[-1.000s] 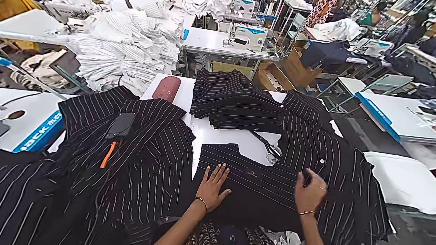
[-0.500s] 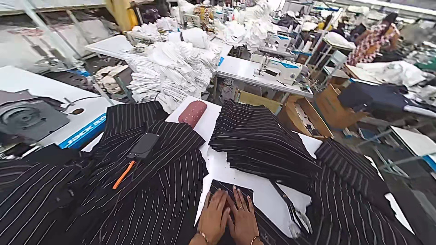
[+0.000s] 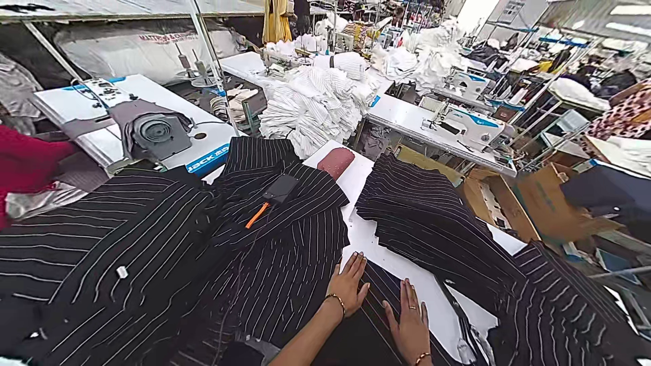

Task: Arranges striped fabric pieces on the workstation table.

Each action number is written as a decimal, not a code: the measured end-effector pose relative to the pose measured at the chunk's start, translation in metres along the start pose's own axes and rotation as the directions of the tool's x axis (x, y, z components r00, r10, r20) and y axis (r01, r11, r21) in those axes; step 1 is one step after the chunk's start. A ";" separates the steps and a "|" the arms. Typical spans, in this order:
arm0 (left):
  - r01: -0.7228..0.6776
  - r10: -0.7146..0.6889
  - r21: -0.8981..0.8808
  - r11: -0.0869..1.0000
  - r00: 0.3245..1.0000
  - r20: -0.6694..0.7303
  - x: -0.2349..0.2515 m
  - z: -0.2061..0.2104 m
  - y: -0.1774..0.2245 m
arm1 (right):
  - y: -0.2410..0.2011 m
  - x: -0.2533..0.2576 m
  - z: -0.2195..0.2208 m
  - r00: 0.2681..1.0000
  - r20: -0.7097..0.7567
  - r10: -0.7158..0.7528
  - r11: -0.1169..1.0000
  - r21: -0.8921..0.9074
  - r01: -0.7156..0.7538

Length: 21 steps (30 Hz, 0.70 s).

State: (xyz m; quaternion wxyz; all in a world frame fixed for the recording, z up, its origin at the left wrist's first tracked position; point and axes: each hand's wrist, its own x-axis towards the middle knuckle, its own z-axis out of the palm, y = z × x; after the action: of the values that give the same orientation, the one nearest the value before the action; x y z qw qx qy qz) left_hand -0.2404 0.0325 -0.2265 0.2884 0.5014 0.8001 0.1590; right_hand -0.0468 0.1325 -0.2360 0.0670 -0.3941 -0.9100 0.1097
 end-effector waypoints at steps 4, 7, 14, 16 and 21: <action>0.043 -0.043 -0.019 0.999 0.999 0.003 0.008 -0.011 0.004 | 0.006 -0.024 -0.021 0.982 -0.005 0.186 0.977 0.106 -0.185; 0.056 -0.057 0.008 0.998 0.997 0.048 0.012 -0.040 0.020 | -0.026 -0.068 -0.040 0.973 -0.106 0.206 0.923 0.351 -0.158; -0.314 0.450 -0.418 0.853 0.847 0.282 -0.081 -0.072 0.129 | -0.118 -0.124 -0.055 0.902 0.041 0.430 0.461 0.849 -0.258; -0.382 0.531 -0.554 0.740 0.837 0.132 -0.111 -0.089 0.141 | -0.123 -0.129 -0.081 0.839 -0.087 0.537 0.419 0.891 -0.176; -0.755 0.656 -0.613 0.233 0.587 -0.474 -0.133 -0.112 0.115 | -0.102 -0.159 -0.181 0.876 -0.098 0.472 0.340 0.937 -0.079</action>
State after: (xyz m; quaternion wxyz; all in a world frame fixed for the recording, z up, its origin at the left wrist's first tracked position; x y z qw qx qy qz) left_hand -0.1843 -0.0312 -0.0360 0.3207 0.6213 0.3500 0.6235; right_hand 0.0271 -0.0250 -0.0406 0.4139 -0.4546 -0.5868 0.5270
